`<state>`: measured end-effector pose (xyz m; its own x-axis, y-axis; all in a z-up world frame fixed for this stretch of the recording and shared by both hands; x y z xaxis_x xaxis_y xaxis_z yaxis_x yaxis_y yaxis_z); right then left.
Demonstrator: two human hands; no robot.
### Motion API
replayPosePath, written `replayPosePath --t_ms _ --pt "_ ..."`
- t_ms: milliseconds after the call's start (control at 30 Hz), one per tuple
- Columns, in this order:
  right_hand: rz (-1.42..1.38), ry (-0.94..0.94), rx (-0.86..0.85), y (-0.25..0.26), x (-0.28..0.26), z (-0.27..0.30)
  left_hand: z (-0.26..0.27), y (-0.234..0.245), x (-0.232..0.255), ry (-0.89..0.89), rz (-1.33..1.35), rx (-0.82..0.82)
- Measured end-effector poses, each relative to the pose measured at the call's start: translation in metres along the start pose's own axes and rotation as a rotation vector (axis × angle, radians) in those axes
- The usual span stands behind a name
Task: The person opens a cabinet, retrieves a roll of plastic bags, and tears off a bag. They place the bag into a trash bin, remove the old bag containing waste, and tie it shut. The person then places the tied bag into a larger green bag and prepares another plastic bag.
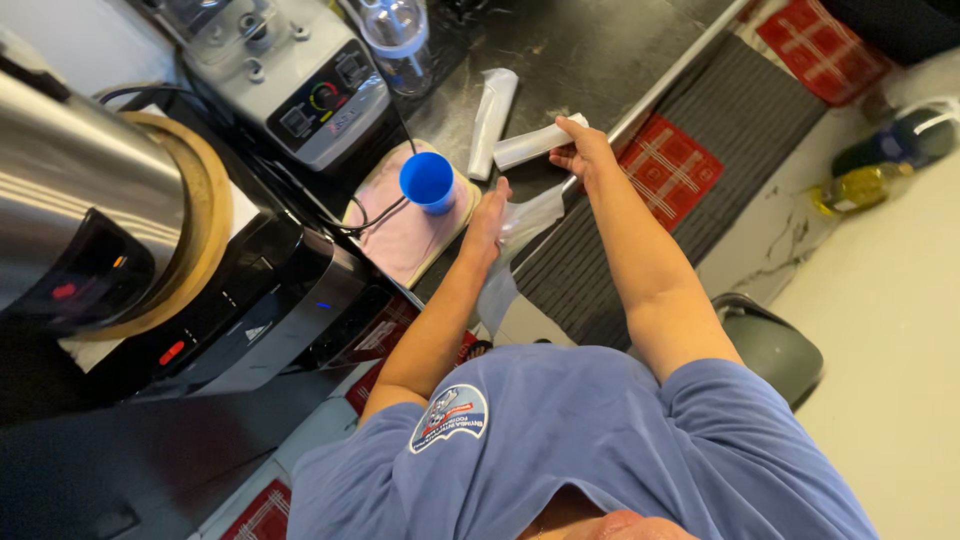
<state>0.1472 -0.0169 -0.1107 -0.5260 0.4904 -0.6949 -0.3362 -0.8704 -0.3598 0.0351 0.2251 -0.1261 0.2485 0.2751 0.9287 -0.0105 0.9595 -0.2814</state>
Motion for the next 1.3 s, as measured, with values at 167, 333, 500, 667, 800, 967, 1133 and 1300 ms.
replayPosePath --t_ms 167,333,500,667,800,967,1133,1300 --pt "0.104 -0.010 -0.026 -0.038 -0.008 -0.038 0.025 0.010 0.013 -0.006 0.106 -0.016" --pt "0.116 -0.024 -0.091 -0.072 -0.013 -0.050 0.017 0.005 0.019 -0.133 0.194 -0.049" --pt "0.039 0.025 -0.346 -0.064 0.002 -0.038 0.011 -0.007 0.030 -0.136 -0.067 -0.052" --pt "-0.016 0.140 -0.409 -0.027 0.012 0.025 0.000 -0.016 0.021 -0.127 0.136 -0.202" --pt "0.037 0.339 -0.681 0.028 0.038 0.113 -0.007 -0.041 0.020 -0.058 0.254 -0.388" --pt "-0.024 0.200 -0.343 0.087 0.094 0.164 -0.004 -0.109 0.014 0.097 0.311 -0.590" --pt "-0.086 0.210 -0.180 0.159 0.166 0.182 0.010 -0.176 -0.017 0.221 0.353 -0.656" --pt "0.024 0.173 -0.058 0.226 0.221 0.234 -0.030 -0.218 -0.044 0.137 0.362 -0.557"
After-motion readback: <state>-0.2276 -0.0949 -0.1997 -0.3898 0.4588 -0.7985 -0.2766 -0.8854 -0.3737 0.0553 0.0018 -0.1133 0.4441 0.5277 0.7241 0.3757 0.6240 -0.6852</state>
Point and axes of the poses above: each hand's wrist, its own z-axis away from the middle knuckle, its own y-axis out of the back of the hand, x = y × z, the point moved 1 cm from there along -z, towards the middle knuckle, and after that the axes turned 8 degrees about -y, right-handed, at the moved point
